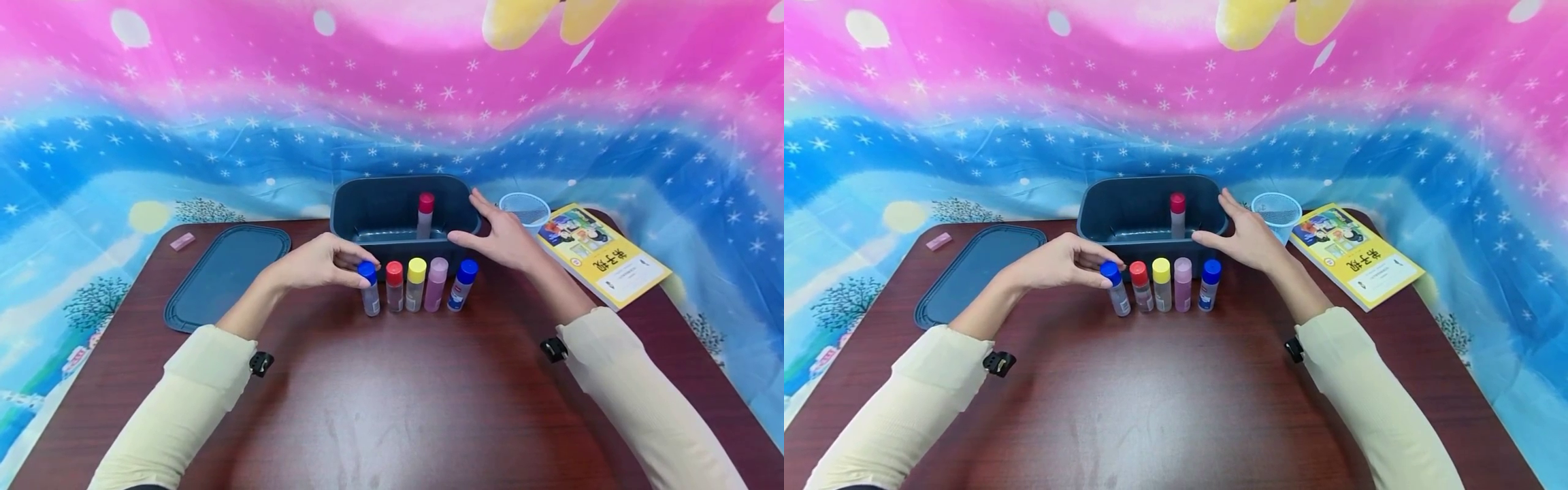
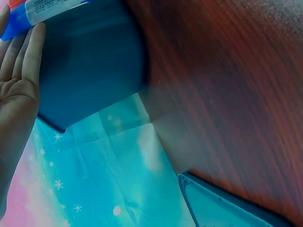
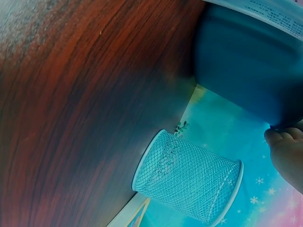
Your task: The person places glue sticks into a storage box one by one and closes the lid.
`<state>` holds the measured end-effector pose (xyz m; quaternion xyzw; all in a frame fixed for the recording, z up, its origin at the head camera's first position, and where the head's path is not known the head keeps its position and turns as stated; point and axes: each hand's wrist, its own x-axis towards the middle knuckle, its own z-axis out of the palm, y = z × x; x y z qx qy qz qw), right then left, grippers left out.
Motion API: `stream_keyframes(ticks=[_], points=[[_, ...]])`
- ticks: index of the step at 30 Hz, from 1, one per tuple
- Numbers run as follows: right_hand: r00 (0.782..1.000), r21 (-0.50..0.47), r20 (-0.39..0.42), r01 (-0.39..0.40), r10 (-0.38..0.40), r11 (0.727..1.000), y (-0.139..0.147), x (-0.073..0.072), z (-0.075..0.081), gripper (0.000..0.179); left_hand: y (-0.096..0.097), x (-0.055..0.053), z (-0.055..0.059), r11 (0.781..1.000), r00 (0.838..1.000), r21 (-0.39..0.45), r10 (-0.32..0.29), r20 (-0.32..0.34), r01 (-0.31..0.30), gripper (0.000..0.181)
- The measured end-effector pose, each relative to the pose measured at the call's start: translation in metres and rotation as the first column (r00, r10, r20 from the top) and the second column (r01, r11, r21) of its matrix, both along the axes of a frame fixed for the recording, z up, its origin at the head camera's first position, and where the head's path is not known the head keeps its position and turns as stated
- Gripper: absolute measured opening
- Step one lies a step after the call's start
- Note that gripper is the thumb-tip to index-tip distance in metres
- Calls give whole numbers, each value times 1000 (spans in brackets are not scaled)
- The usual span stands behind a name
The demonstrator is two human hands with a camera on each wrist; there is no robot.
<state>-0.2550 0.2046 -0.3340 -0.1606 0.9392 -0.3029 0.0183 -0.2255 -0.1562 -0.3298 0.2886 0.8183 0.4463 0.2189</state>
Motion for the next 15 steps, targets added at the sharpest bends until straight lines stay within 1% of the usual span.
stream_keyframes(ticks=[5, 8, 12, 15], points=[[1000, 0, -1, 6, -6, 1000, 1, -1, 0, 102, -3, 1, 9, 1000, 1000, -15, -4, -17, 4, 42], [1000, 3, 0, 4, -4, 1000, 1, 0, 0, 102, -5, 1, 13, 1000, 1000, -1, -15, -18, 15, 40], [1000, 4, -2, 0, 0, 1000, 0, 0, 0, 102, -10, 0, 19, 999, 999, 43, 3, -44, -1, 36], [1000, 0, -6, -6, 6, 1000, 0, 0, 0, 101, -14, -1, 24, 995, 997, 98, 40, -62, -34, 34]])
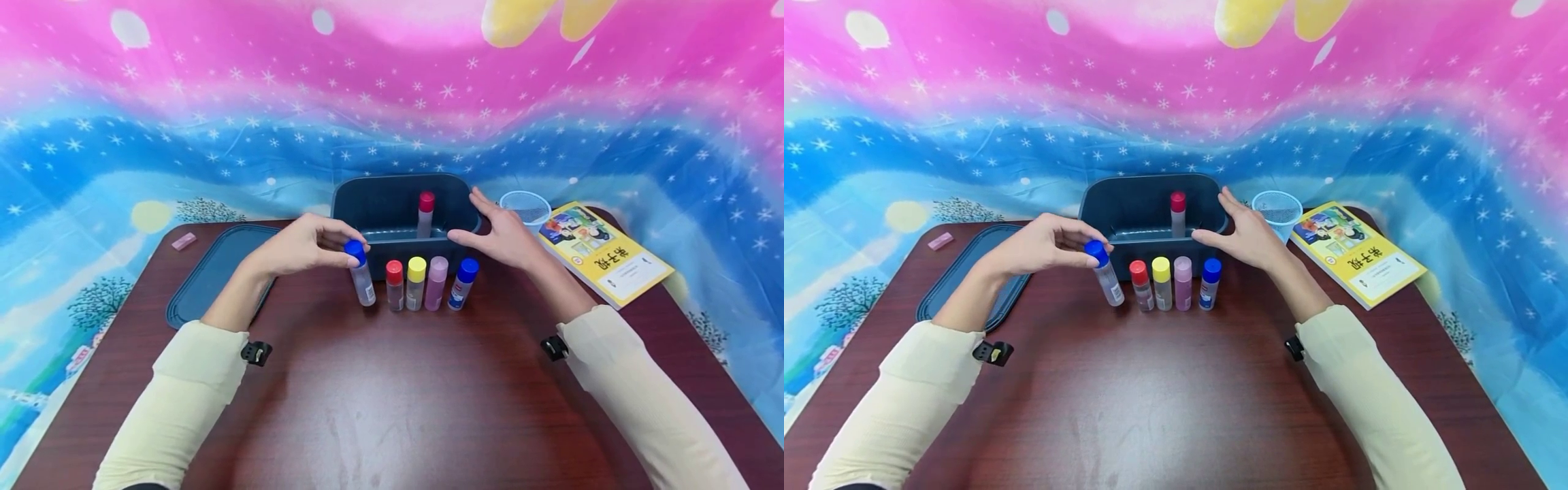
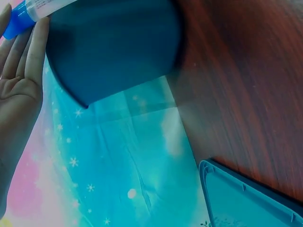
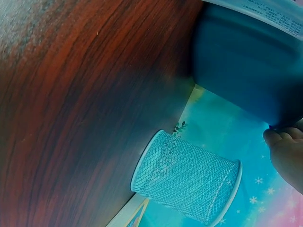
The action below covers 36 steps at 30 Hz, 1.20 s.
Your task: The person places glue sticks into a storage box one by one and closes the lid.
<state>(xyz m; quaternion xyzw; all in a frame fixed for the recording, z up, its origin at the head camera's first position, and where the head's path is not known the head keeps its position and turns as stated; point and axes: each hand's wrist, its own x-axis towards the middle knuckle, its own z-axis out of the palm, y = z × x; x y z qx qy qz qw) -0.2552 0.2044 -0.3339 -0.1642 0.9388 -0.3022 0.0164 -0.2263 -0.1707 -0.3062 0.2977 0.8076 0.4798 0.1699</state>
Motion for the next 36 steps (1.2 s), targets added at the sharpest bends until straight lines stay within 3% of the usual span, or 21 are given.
stream_keyframes(ticks=[7, 13, 16, 21, 24, 36], points=[[1000, 5, 6, 1, -2, 1000, 0, 1, 0, 101, -4, -3, 6, 989, 995, 126, 88, -39, -83, 33], [1000, 4, 13, 5, -5, 1000, 1, 1, -1, 101, -8, -5, 8, 963, 993, 249, 111, -36, -99, 31], [1000, 1, 12, 5, -5, 1000, 1, 1, -1, 101, -11, -6, 9, 931, 993, 349, 117, -19, -103, 27], [1000, -13, 7, 3, -2, 1000, 1, 0, 0, 101, -15, -9, 13, 831, 993, 544, 111, 47, -118, 22], [1000, -16, 8, 5, -4, 1000, 2, 0, 0, 101, -16, -10, 14, 793, 991, 594, 110, 81, -136, 21], [1000, -14, 11, 6, -6, 1000, 0, 0, 0, 102, -9, -11, 14, 726, 985, 666, 118, 125, -172, 19]])
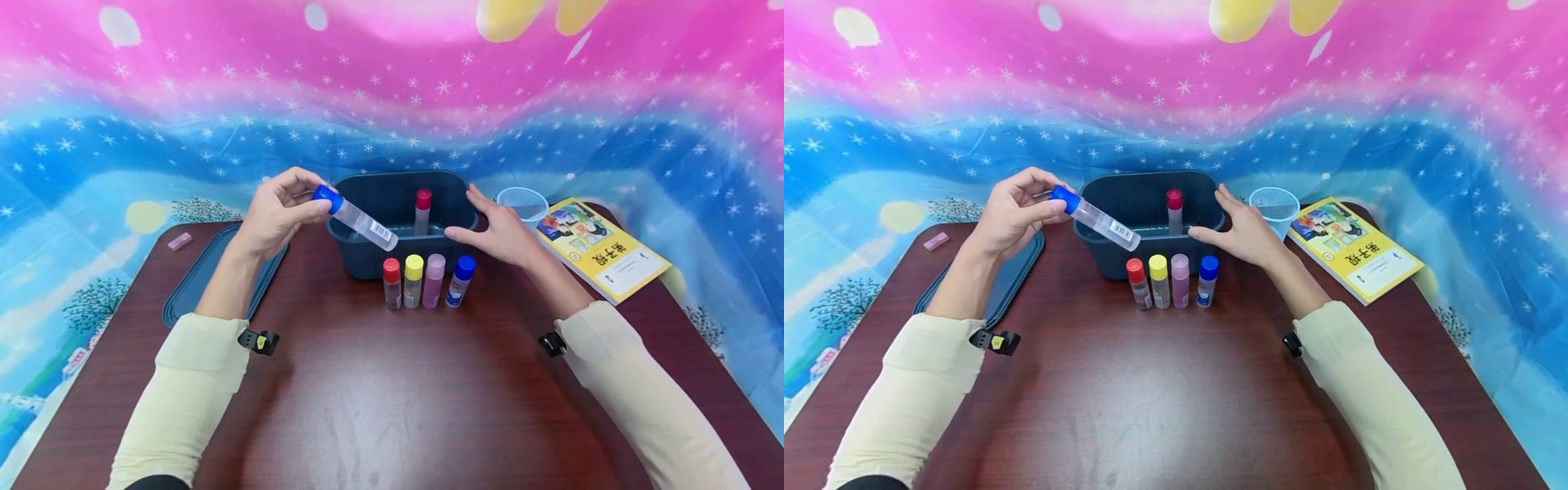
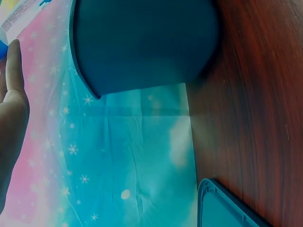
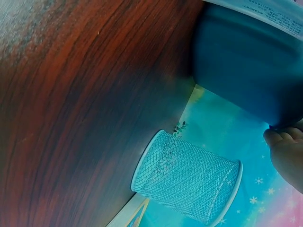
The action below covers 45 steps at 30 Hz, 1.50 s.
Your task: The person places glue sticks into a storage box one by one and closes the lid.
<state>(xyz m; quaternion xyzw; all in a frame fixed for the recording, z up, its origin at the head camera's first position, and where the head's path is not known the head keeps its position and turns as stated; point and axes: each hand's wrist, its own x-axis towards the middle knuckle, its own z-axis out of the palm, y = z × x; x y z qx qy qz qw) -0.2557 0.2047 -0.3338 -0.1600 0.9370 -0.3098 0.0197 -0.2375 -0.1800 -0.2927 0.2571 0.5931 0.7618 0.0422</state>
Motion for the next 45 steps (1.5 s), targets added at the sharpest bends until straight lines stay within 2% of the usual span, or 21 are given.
stream_keyframes(ticks=[4, 9, 13, 17, 20, 27, 32, 37, 45], points=[[1000, 1, 4, -4, 4, 1000, -1, 0, 1, 102, 4, 0, 2, 999, 999, -2, 35, -14, -35, 20], [1000, 1, 12, 1, -1, 1000, -2, 1, 1, 102, 11, -1, 5, 987, 990, -77, 139, -31, -141, 22], [1000, 0, 13, 1, -1, 1000, -1, 1, 2, 102, 18, -5, 7, 967, 973, -112, 229, -31, -231, 23], [1000, -4, 12, 0, 0, 1000, -1, 0, 2, 102, 28, -9, 12, 949, 957, -124, 291, -22, -291, 26], [1000, -9, 11, 0, 0, 1000, 0, 0, 2, 102, 37, -13, 15, 929, 943, -162, 331, -39, -333, 30], [1000, -13, 5, -5, 5, 1000, -1, 0, 1, 102, 53, -24, 9, 885, 911, -219, 405, -76, -411, 33], [1000, -18, -2, -8, 8, 1000, -1, 0, 1, 101, 59, -29, 4, 863, 898, -254, 432, -79, -437, 35], [1000, -24, 6, -2, 2, 1000, -1, 1, 0, 101, 63, -33, 0, 854, 904, -306, 424, -61, -421, 37], [1000, -28, 20, 5, -4, 1000, 0, 3, 0, 101, 72, -42, -9, 810, 910, -430, 410, -69, -398, 37]])
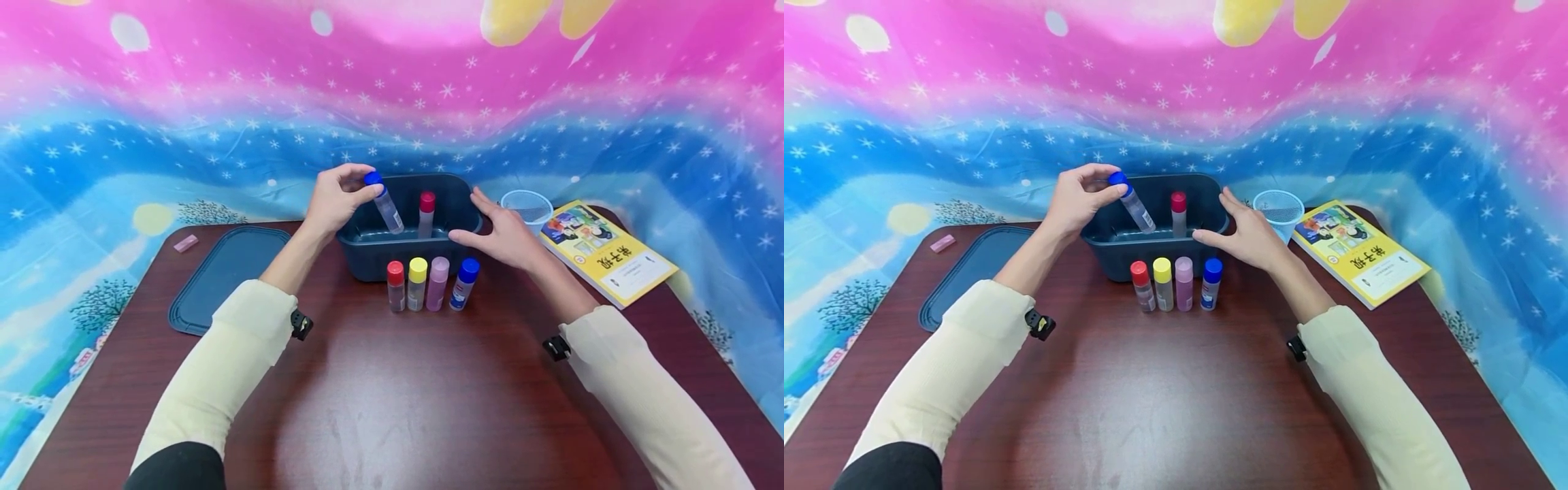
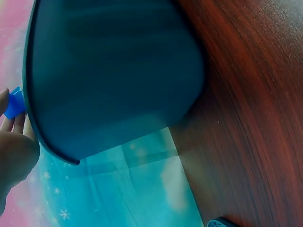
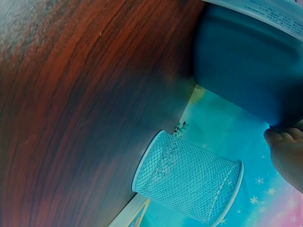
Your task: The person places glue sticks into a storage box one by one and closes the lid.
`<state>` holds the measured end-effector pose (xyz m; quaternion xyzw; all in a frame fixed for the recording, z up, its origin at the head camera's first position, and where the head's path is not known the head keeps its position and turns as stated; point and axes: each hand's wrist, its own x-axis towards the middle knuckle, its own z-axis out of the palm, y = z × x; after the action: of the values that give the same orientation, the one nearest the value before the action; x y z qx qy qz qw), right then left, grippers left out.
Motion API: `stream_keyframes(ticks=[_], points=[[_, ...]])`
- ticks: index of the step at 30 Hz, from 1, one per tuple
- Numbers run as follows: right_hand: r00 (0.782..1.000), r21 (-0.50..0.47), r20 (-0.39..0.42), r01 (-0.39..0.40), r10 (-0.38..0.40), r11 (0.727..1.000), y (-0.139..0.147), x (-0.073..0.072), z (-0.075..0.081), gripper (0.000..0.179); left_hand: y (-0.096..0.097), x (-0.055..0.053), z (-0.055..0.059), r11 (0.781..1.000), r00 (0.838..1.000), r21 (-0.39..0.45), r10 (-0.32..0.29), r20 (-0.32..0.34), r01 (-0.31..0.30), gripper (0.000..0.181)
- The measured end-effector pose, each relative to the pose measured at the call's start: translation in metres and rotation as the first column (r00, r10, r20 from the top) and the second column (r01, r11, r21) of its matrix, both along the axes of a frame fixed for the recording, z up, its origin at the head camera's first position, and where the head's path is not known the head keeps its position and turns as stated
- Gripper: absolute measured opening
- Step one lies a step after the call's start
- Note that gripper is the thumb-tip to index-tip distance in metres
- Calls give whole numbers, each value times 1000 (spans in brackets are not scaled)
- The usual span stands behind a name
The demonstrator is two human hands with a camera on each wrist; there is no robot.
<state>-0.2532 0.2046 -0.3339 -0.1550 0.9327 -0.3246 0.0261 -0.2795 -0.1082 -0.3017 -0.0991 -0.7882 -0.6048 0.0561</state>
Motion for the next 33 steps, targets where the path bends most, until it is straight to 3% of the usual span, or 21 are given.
stream_keyframes(ticks=[21, 33], points=[[1000, 6, -6, 7, -7, 1000, 0, 0, 0, 102, 20, -24, -8, 983, 991, -162, -63, 121, 82, 35], [1000, 2, -18, 3, -3, 1000, 0, 0, -1, 101, 27, -41, -13, 978, 981, -181, -73, 180, 106, 34]])
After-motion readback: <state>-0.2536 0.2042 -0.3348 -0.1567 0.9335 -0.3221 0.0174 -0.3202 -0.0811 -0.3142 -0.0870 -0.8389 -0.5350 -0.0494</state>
